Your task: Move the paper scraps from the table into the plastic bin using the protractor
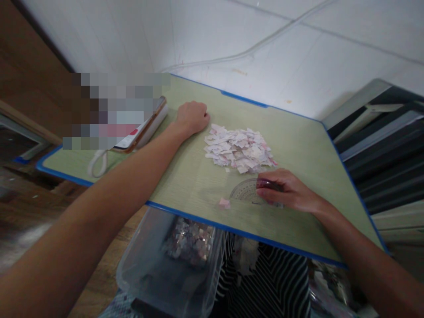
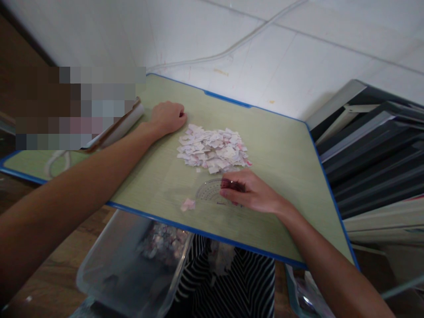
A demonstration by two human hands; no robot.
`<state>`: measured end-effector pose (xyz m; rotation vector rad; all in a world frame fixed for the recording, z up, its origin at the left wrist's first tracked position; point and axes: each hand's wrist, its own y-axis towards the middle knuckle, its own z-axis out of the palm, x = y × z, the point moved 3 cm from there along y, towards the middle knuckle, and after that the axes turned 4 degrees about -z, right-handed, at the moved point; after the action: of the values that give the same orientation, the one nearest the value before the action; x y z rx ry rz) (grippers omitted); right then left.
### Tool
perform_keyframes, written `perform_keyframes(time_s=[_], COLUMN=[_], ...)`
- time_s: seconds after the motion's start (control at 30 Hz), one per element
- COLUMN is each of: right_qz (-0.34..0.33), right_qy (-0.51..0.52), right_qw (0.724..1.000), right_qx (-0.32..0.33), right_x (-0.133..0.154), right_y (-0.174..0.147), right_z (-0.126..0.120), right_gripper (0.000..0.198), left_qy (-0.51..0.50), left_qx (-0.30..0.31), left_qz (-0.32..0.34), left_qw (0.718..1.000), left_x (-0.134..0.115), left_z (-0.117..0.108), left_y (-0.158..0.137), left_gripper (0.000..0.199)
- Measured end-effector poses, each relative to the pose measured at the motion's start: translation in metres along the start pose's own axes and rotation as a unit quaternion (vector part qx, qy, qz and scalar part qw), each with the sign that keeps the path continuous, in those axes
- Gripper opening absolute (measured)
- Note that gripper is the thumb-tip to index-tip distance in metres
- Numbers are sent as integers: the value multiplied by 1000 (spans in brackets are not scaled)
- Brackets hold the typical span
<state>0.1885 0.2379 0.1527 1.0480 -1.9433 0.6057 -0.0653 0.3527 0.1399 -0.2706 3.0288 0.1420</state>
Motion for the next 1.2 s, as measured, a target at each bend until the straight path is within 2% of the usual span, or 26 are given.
perform_keyframes(time_s=[0.27,0.43,0.57,0.73,0.93,1.1,1.2], right_qz=[-30,-73,-83,-83,-79,-42,-17], right_qy=[-33,-156,-216,-226,-193,-156,-138], right_qw=[999,983,971,970,977,986,990], right_qx=[7,-65,-57,-44,-45,-28,5], right_x=[3,15,21,21,18,16,14], right_y=[1,-1,-7,-13,-14,-12,-14], right_z=[0,-6,-14,-25,-26,-25,-27], right_gripper=[32,28,28,28,28,32,37], left_qy=[-2,-1,0,-2,-5,-7,-12], left_qx=[5,7,7,7,12,5,3], left_qz=[-3,-1,-3,-6,-5,-4,-3], left_qw=[1000,1000,1000,1000,1000,1000,1000], left_x=[0,-1,-1,0,-1,0,0], left_z=[0,-1,-1,-1,-1,-1,-2], left_y=[-1,-1,0,0,-1,0,0], left_gripper=[51,51,51,50,50,50,50])
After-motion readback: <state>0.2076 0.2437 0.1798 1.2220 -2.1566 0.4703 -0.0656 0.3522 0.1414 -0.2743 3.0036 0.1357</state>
